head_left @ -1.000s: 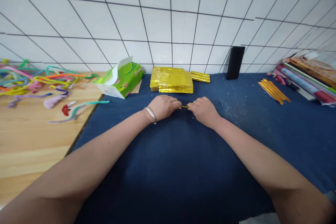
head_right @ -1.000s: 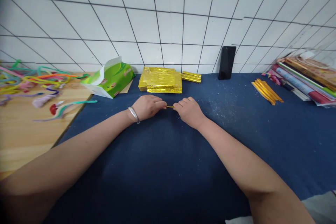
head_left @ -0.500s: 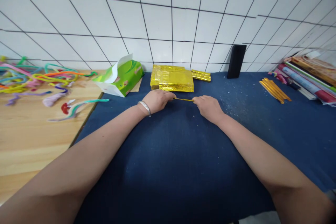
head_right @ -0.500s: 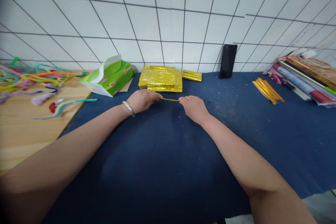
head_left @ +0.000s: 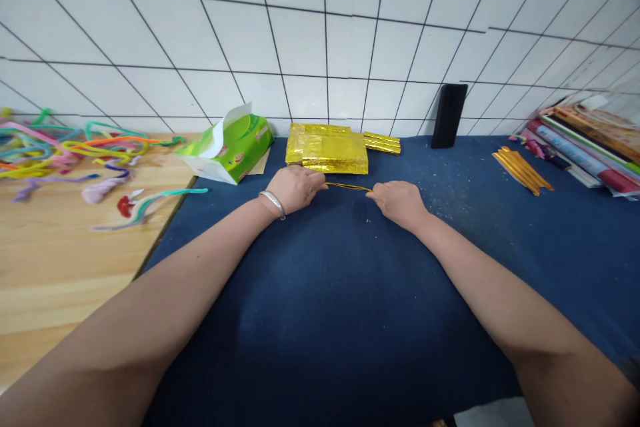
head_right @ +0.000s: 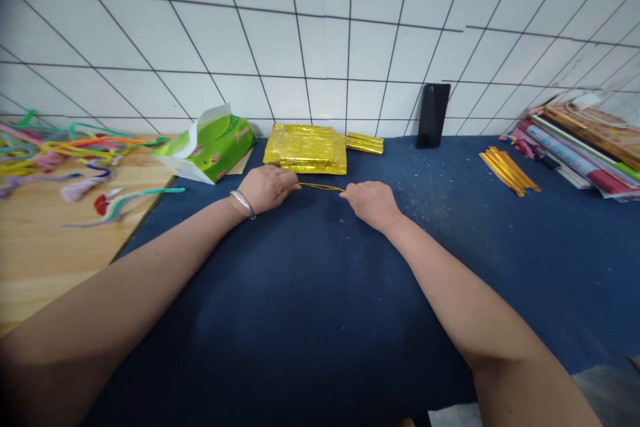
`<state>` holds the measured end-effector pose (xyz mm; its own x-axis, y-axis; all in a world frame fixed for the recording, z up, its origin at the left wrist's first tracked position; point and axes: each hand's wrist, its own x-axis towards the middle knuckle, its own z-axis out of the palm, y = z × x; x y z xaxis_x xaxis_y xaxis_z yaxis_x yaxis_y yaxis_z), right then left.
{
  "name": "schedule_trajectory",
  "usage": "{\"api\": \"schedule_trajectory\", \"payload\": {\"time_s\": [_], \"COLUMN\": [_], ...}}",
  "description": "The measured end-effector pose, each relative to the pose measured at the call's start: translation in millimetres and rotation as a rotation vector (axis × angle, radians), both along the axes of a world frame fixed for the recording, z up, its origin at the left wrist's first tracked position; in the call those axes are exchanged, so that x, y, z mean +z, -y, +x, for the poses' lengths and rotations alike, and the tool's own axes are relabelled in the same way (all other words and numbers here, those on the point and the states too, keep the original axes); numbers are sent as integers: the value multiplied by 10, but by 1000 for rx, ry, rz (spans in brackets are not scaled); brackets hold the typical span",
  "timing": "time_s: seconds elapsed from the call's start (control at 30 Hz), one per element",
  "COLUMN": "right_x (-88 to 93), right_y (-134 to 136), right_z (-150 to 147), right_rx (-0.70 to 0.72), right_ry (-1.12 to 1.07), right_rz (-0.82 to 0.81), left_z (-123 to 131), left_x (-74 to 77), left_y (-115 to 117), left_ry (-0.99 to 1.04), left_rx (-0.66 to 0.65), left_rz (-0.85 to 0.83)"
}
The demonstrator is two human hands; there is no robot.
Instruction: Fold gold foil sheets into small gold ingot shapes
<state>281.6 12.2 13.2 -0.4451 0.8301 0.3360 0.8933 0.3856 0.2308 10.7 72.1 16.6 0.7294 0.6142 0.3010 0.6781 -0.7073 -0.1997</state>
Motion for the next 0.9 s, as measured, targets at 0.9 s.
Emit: {"api": "schedule_trajectory", "payload": {"time_s": [0.9], "right_x": [-21], "right_y": [-38], "right_z": [-1], "right_rx": [126], "right_ry": [-11], "right_rz": [4], "left_z": [151], "left_x": [28], "left_y": [144], "left_ry": [999], "left_rx": [-56], "left_rz": [-796]}}
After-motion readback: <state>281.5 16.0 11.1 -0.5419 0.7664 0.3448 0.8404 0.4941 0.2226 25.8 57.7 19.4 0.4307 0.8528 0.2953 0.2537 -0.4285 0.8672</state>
